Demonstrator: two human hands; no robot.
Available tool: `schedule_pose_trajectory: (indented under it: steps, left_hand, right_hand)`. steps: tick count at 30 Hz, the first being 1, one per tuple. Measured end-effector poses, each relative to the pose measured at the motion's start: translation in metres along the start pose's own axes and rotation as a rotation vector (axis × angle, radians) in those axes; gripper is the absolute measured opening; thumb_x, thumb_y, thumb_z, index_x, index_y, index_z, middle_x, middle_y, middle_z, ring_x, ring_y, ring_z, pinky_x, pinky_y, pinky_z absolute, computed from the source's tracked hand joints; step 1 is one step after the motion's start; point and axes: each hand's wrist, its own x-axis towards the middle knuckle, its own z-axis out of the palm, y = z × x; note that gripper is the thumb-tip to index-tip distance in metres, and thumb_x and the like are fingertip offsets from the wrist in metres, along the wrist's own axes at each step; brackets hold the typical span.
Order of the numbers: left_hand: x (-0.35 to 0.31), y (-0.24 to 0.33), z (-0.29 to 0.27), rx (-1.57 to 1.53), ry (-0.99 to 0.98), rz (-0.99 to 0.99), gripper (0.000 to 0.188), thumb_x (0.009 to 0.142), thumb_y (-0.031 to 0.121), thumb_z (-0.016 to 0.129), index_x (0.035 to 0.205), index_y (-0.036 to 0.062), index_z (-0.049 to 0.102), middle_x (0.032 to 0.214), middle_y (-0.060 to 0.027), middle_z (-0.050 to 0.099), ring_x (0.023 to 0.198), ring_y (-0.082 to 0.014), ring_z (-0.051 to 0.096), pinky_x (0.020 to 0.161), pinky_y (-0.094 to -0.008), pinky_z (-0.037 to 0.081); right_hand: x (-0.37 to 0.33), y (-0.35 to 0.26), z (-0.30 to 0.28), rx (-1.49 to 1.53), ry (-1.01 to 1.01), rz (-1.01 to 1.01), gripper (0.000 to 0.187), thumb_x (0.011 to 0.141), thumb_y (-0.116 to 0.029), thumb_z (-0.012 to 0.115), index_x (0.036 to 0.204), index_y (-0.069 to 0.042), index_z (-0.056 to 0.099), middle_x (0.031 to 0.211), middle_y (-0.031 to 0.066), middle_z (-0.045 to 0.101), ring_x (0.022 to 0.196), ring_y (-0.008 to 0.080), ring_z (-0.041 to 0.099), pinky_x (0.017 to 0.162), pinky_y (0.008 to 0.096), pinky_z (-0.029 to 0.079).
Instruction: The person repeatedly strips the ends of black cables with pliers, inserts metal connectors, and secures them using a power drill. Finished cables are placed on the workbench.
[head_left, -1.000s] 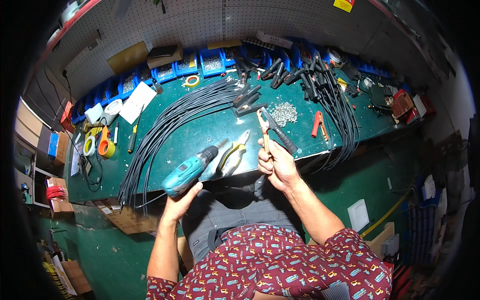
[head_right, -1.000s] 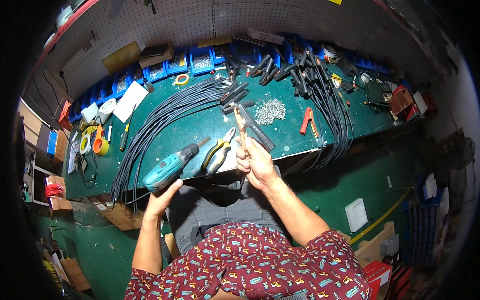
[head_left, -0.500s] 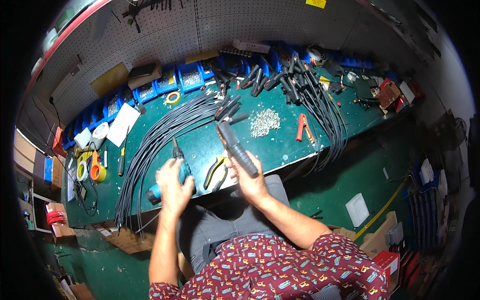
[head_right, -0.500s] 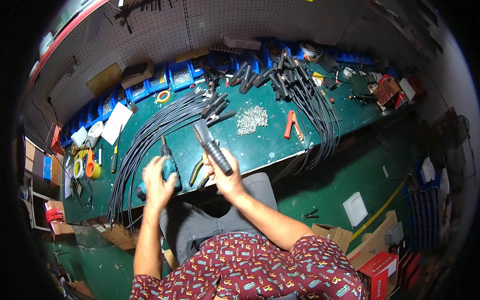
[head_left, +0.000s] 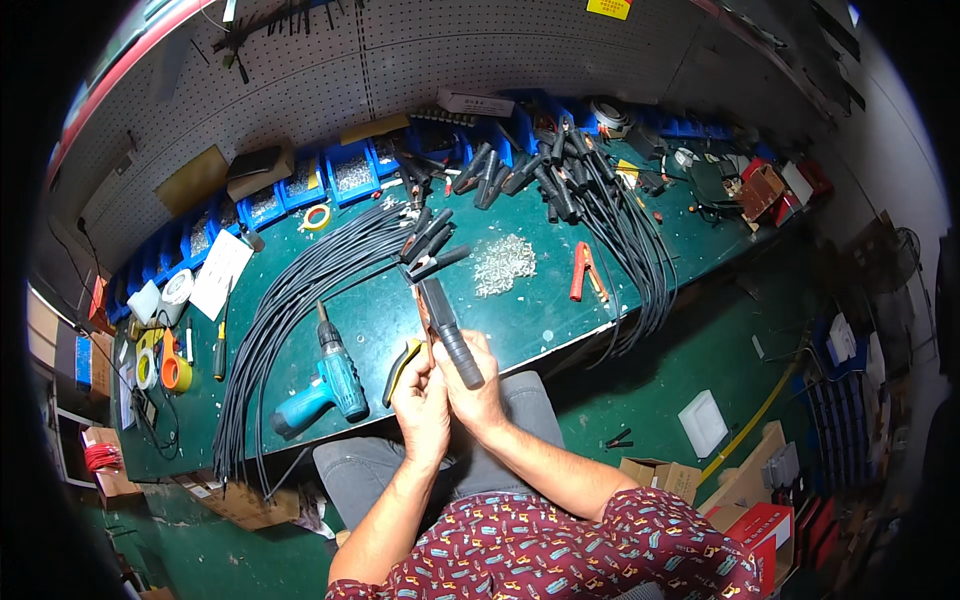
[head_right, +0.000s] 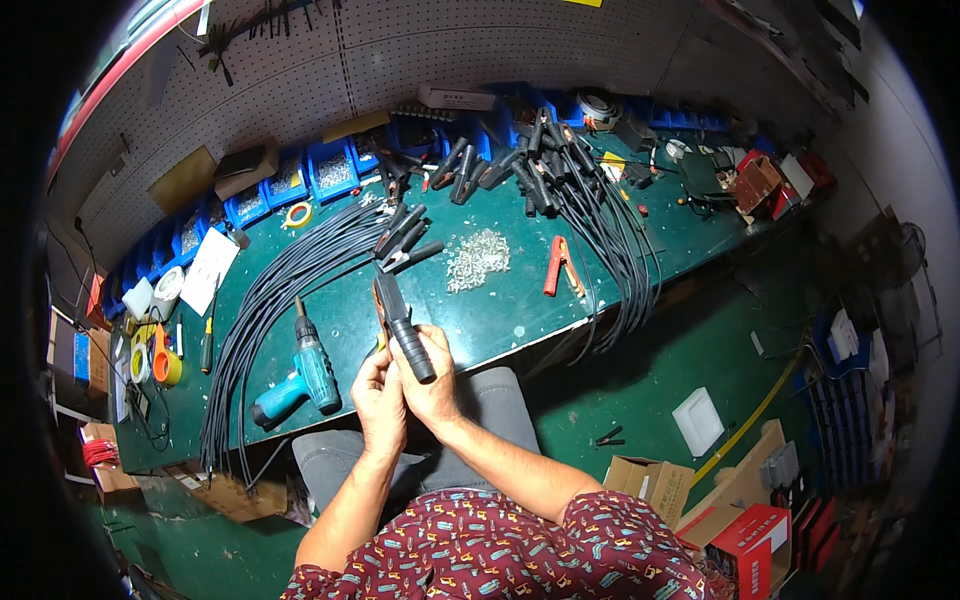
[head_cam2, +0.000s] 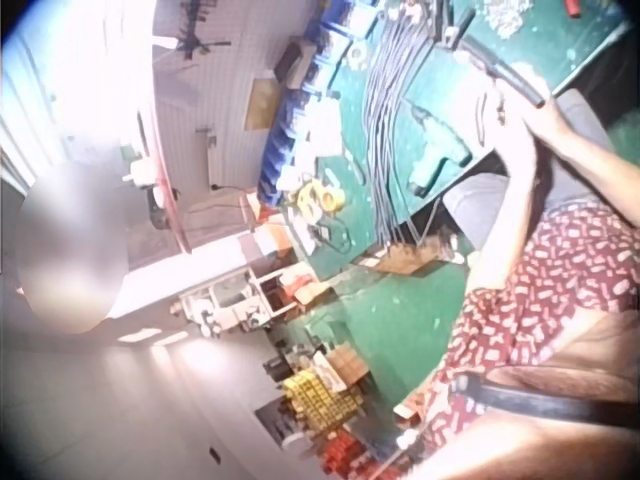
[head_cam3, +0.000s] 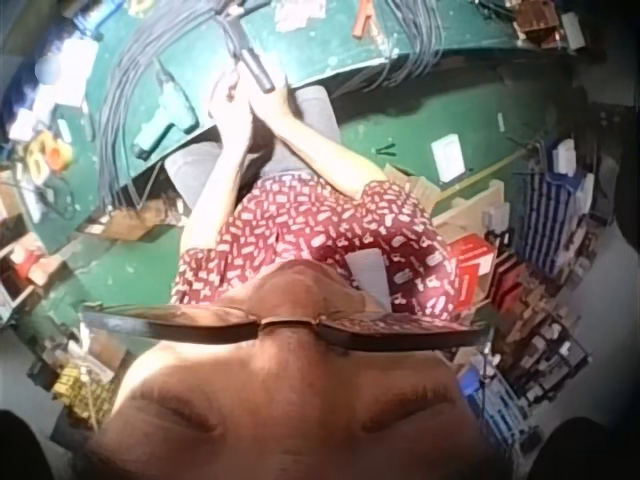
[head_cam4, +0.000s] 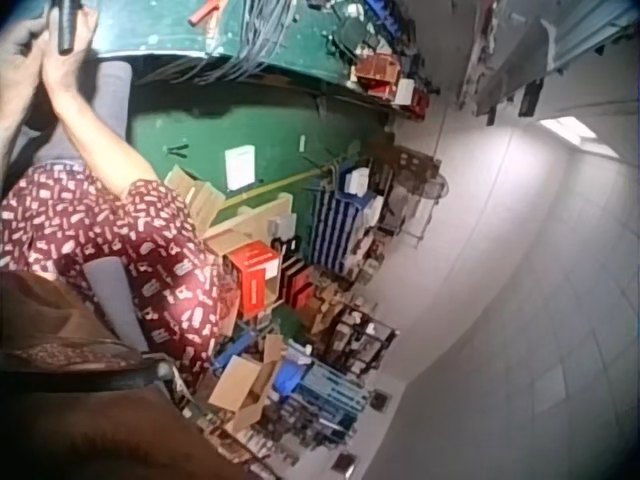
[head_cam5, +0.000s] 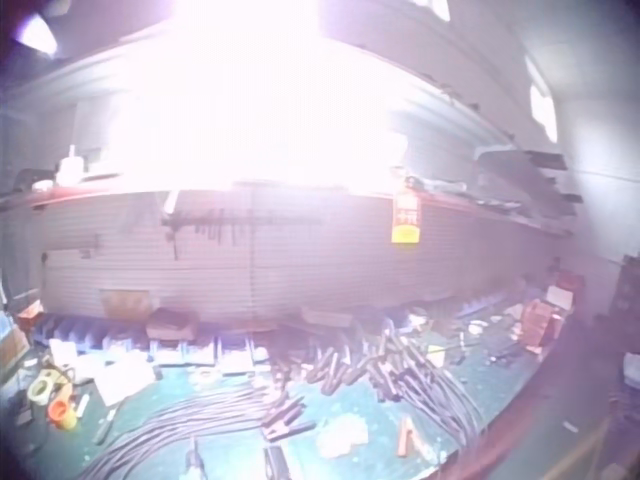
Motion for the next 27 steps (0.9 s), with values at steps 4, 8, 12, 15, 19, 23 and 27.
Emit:
schedule_pose_trajectory:
  steps: [4, 8, 12, 15, 19, 23, 27]
  left_hand:
    - [-0.001, 0.009, 0.002, -0.088, -0.022, -0.176, 0.019, 0.102, 0.012, 0.064, 0.116, -0.0004, 0.064, 0.084, 0.0014, 0.065, 0.054, -0.0009, 0.048, 0.044, -0.0187, 0.036]
    - [0.002, 0.006, -0.001, -0.091, -0.011, -0.215, 0.024, 0.101, 0.013, 0.065, 0.121, 0.0007, 0.060, 0.081, 0.0014, 0.064, 0.053, -0.0012, 0.049, 0.043, -0.0177, 0.036]
    - [0.009, 0.014, -0.007, -0.132, 0.012, -0.309, 0.023, 0.098, 0.017, 0.069, 0.115, 0.0027, 0.062, 0.078, 0.0028, 0.061, 0.051, -0.0008, 0.045, 0.040, -0.0172, 0.032]
    - [0.012, 0.011, -0.022, -0.195, 0.036, -0.368, 0.018, 0.098, 0.017, 0.070, 0.109, 0.0047, 0.062, 0.078, 0.0014, 0.060, 0.052, -0.0015, 0.043, 0.041, -0.0168, 0.031]
    - [0.013, 0.017, -0.026, -0.324, 0.005, -0.389, 0.017, 0.098, 0.017, 0.072, 0.104, 0.0067, 0.060, 0.083, -0.0026, 0.063, 0.055, -0.0030, 0.046, 0.042, -0.0170, 0.034]
    - [0.013, 0.033, -0.022, -0.368, 0.017, -0.459, 0.024, 0.096, 0.020, 0.074, 0.110, 0.0055, 0.061, 0.087, -0.0029, 0.064, 0.057, -0.0036, 0.047, 0.043, -0.0164, 0.034]
    - [0.015, 0.038, -0.026, -0.469, -0.017, -0.515, 0.031, 0.097, 0.019, 0.074, 0.122, 0.0060, 0.064, 0.091, -0.0002, 0.064, 0.065, -0.0024, 0.050, 0.046, -0.0145, 0.038]
  right_hand:
    - [0.007, 0.003, -0.016, -0.113, -0.105, -0.093, 0.016, 0.097, -0.015, 0.067, 0.094, 0.000, 0.072, 0.093, 0.0111, 0.069, 0.105, 0.0267, 0.060, 0.089, 0.0385, 0.050]
    - [0.014, 0.012, -0.025, -0.177, -0.184, -0.106, 0.017, 0.099, -0.013, 0.064, 0.097, 0.002, 0.071, 0.096, 0.0130, 0.067, 0.097, 0.0268, 0.063, 0.084, 0.0368, 0.051]
    - [0.034, 0.024, -0.037, -0.159, -0.356, -0.150, 0.017, 0.098, -0.010, 0.062, 0.102, 0.005, 0.069, 0.096, 0.0162, 0.066, 0.085, 0.0290, 0.066, 0.076, 0.0376, 0.052]
    - [0.077, 0.034, -0.049, -0.302, -0.292, -0.126, 0.020, 0.094, -0.014, 0.068, 0.104, 0.003, 0.073, 0.091, 0.0179, 0.070, 0.084, 0.0327, 0.069, 0.078, 0.0379, 0.055]
    - [0.184, 0.088, -0.070, -0.688, -0.138, -0.202, 0.018, 0.090, -0.014, 0.070, 0.101, -0.002, 0.077, 0.098, 0.0198, 0.074, 0.092, 0.0362, 0.072, 0.084, 0.0424, 0.057]
    - [0.247, 0.118, -0.063, -1.134, -0.201, -0.122, 0.016, 0.088, -0.016, 0.070, 0.100, -0.013, 0.080, 0.103, 0.0158, 0.075, 0.102, 0.0351, 0.070, 0.090, 0.0484, 0.052]
    - [0.266, 0.140, -0.059, -1.339, -0.308, -0.008, 0.016, 0.088, -0.016, 0.069, 0.099, -0.017, 0.081, 0.109, 0.0126, 0.075, 0.110, 0.0313, 0.068, 0.095, 0.0494, 0.045]
